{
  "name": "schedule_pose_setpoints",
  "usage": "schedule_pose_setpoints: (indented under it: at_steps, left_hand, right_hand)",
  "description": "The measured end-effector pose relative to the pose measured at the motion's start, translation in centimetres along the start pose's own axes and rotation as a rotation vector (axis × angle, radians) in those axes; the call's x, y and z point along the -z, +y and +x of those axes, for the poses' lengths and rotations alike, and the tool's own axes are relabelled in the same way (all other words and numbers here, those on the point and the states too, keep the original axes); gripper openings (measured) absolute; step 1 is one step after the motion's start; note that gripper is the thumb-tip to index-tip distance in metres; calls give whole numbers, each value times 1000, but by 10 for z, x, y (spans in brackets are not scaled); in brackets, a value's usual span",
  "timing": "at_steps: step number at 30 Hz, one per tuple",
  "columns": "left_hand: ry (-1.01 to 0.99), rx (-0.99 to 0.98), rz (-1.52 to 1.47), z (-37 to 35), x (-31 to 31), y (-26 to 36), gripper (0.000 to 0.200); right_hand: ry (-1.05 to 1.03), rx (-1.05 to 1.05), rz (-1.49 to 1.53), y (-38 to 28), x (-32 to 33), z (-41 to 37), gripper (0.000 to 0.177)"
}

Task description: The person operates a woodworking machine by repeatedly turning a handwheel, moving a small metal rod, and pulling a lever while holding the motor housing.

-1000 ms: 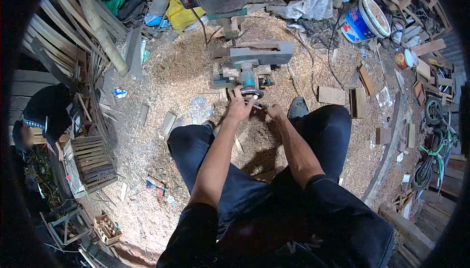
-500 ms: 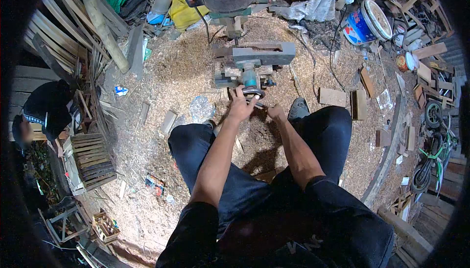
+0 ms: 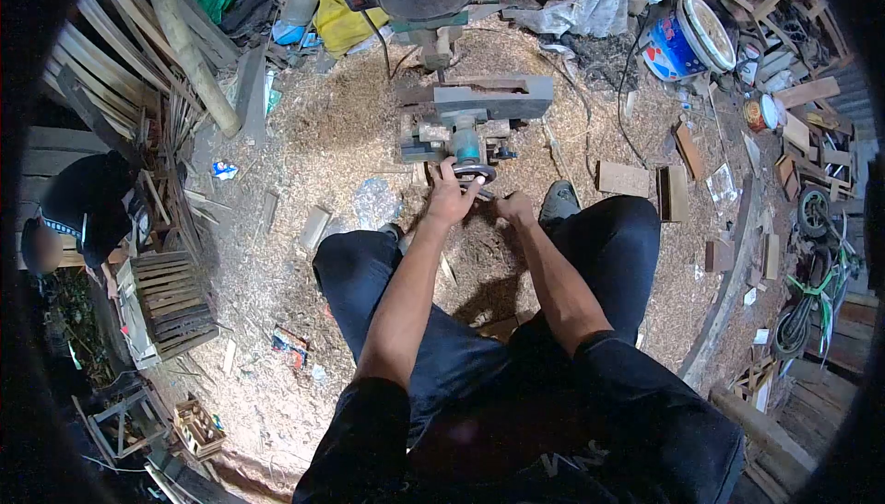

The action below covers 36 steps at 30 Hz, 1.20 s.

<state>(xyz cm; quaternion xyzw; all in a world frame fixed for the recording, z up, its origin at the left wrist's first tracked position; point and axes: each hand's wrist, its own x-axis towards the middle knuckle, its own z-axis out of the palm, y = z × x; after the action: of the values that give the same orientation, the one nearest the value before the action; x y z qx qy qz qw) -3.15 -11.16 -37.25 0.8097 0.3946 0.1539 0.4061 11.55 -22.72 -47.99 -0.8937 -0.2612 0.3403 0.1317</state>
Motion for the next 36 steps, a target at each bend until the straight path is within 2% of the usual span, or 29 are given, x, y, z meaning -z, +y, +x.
schedule_pose_setpoints:
  at_steps: [4,5,8,9,12,13,16,20,26,29,32,33,34,36]
  left_hand:
    - [-21,-6,-47,-2,5,3,73]
    - [11,-22,-53,-3,7,4,62]
    - [-70,-45,-162,1,18,0,52]
    - [-26,-83,-63,1,20,0,45]
    - [-118,7,-14,1,32,4,45]
    - [-148,36,-25,-1,39,10,43]
    - [-139,-10,-34,6,34,-7,43]
    - [-166,64,52,9,30,-11,43]
    - [-128,48,40,-2,34,0,50]
    - [-52,-3,62,-4,26,-12,53]
    - [-101,60,-150,3,34,-17,55]
    - [-132,121,-132,7,35,-20,57]
    - [-173,295,-240,1,45,-5,65]
    - [-180,331,-204,0,48,3,77]
  right_hand:
    - [4,-31,57,11,-12,13,62]
    - [12,-43,87,9,-10,8,63]
    - [100,-22,82,4,-9,0,53]
    - [0,25,8,0,0,0,51]
    - [124,101,145,-22,19,-8,46]
    - [272,137,262,-34,29,-22,42]
    - [353,229,601,-58,48,-31,37]
    - [409,197,455,-65,66,-27,33]
    - [225,248,559,-28,28,15,36]
    - [312,287,531,-51,53,-23,42]
    - [222,375,504,-74,68,-37,52]
    - [345,429,387,-93,85,-72,60]
    - [269,397,433,-105,88,-80,66]
    - [313,326,415,-118,73,-72,78]
